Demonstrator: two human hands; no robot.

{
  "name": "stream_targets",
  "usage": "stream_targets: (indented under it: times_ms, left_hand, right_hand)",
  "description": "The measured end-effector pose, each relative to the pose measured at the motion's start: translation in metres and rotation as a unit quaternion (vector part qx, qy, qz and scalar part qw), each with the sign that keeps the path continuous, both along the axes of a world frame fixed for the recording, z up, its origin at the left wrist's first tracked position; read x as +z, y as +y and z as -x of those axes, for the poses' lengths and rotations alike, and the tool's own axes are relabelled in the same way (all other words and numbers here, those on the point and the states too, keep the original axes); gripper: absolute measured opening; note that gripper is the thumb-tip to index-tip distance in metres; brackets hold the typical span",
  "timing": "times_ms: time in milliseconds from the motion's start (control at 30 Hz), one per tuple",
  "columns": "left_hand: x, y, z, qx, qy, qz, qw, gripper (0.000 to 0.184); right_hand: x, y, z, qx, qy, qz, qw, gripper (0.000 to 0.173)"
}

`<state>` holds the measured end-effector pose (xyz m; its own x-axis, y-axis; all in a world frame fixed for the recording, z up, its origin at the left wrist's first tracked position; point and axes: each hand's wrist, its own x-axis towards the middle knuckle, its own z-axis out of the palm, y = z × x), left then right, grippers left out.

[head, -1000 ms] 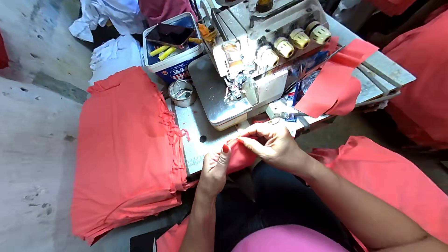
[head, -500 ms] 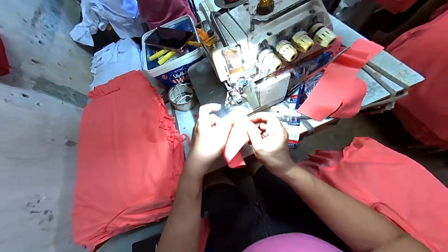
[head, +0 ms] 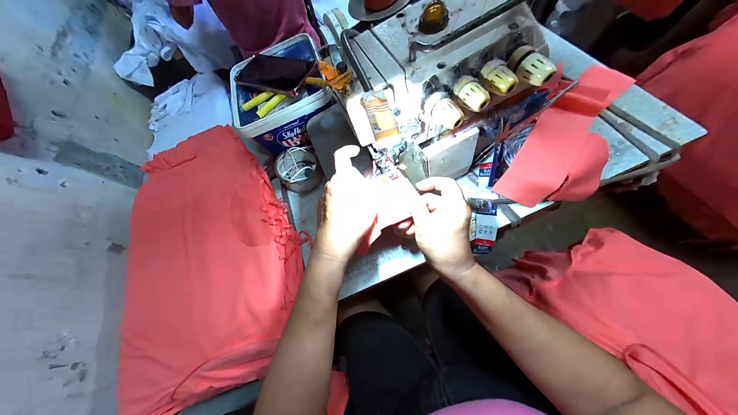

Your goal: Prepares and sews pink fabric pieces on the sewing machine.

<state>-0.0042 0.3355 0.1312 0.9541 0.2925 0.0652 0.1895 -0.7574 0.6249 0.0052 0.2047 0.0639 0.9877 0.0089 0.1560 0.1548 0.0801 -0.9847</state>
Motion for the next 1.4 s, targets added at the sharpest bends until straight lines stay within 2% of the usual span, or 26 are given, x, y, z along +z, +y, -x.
stream_targets:
  times_ms: [133, 300, 533, 600, 733, 800, 900, 1033, 1133, 1200, 1300, 1333, 1400]
  left_hand:
    - [0.002, -0.001, -0.003, 0.031, 0.013, -0.004, 0.999, 0.043]
    - [0.005, 0.003, -0.009, 0.082, 0.035, -0.018, 0.996, 0.054]
    - [-0.015, 0.019, 0.009, 0.072, -0.083, -0.063, 0.992, 0.041]
    - [-0.017, 0.012, 0.026, 0.088, -0.078, -0.062, 0.991, 0.037]
    - [-0.017, -0.017, 0.063, 0.100, -0.057, -0.040, 0.993, 0.034]
    - [-0.017, -0.035, 0.074, 0.102, -0.039, -0.003, 0.994, 0.033]
    - [-0.031, -0.056, 0.080, 0.036, -0.058, 0.065, 0.996, 0.030]
    - [-0.043, -0.061, 0.081, -0.088, -0.050, 0.084, 0.991, 0.034]
    - [-0.047, -0.044, 0.083, -0.147, -0.071, 0.102, 0.981, 0.028]
    - [-0.044, -0.021, 0.087, -0.126, -0.082, 0.083, 0.985, 0.021]
    - [-0.032, 0.037, 0.093, -0.001, -0.067, -0.037, 0.997, 0.023]
    - [-0.029, 0.063, 0.094, 0.050, -0.042, -0.076, 0.995, 0.025]
    - [-0.019, 0.116, 0.089, 0.142, 0.044, -0.118, 0.982, 0.031]
  right_hand:
    - [0.002, 0.002, -0.003, -0.006, 0.008, -0.013, 1.000, 0.026]
    - [0.003, 0.003, -0.005, -0.010, 0.013, -0.014, 1.000, 0.019]
    - [0.003, -0.003, 0.003, 0.021, 0.008, -0.021, 1.000, 0.007]
    - [0.000, -0.005, 0.007, 0.050, 0.000, -0.007, 0.999, 0.002]
    - [-0.001, -0.011, 0.006, 0.156, 0.044, 0.027, 0.986, 0.014]
    - [0.002, -0.013, 0.003, 0.203, 0.092, -0.006, 0.975, 0.021]
    - [0.006, -0.017, -0.001, 0.241, 0.133, -0.047, 0.960, 0.024]
    - [-0.003, -0.032, -0.012, 0.210, 0.122, -0.036, 0.969, 0.022]
    - [-0.008, -0.047, -0.033, 0.169, 0.166, -0.065, 0.969, 0.022]
    - [-0.008, -0.054, -0.044, 0.147, 0.172, -0.059, 0.972, 0.022]
    - [0.008, -0.058, -0.037, 0.141, 0.090, 0.027, 0.986, 0.015]
    - [0.018, -0.056, -0.027, 0.148, 0.060, 0.061, 0.985, 0.013]
    - [0.035, -0.036, 0.002, 0.200, -0.005, 0.070, 0.977, 0.015]
